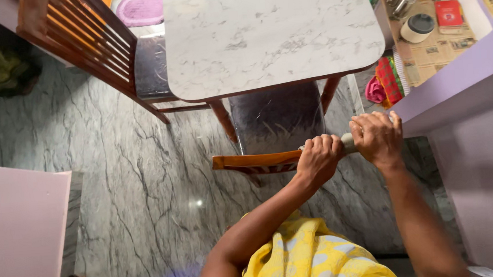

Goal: The person wipes the legs and frame of a wooden chair with a cloth. They clean the table leg, the chair's backrest slats, and the seat cushion, which is covered in plastic wrap.

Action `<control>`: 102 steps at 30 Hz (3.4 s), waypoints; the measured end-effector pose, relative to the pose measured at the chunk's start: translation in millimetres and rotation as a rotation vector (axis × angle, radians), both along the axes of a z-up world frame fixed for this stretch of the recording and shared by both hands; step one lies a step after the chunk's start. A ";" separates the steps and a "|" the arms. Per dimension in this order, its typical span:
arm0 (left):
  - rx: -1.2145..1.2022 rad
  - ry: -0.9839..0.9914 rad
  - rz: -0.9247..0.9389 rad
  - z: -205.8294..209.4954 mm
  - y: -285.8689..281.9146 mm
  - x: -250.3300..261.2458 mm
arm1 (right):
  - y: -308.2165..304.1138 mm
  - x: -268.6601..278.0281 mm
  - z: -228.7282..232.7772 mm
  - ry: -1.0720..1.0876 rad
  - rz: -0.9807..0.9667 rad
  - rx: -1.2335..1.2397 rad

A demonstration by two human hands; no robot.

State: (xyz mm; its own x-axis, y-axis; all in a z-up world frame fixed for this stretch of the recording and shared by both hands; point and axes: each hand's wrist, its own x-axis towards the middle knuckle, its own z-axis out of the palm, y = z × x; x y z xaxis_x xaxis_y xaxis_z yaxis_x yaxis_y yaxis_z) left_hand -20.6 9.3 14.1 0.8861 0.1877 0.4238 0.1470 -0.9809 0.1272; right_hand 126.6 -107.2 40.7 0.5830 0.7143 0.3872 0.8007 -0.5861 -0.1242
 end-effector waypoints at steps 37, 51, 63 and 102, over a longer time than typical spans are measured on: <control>0.016 0.193 0.294 -13.8 89.9 -145.7 | 117.2 -157.6 -7.4 -0.016 0.183 0.104; 0.097 0.087 0.055 -5.5 -10.7 3.9 | -6.6 -4.2 -17.0 -0.249 0.275 0.240; 0.066 -0.039 0.012 -10.9 -6.0 4.3 | -20.1 -16.6 -32.2 -0.366 -0.044 0.246; 0.097 0.236 0.358 -10.3 99.7 -152.4 | 78.0 -164.2 -43.5 -0.229 0.331 -0.033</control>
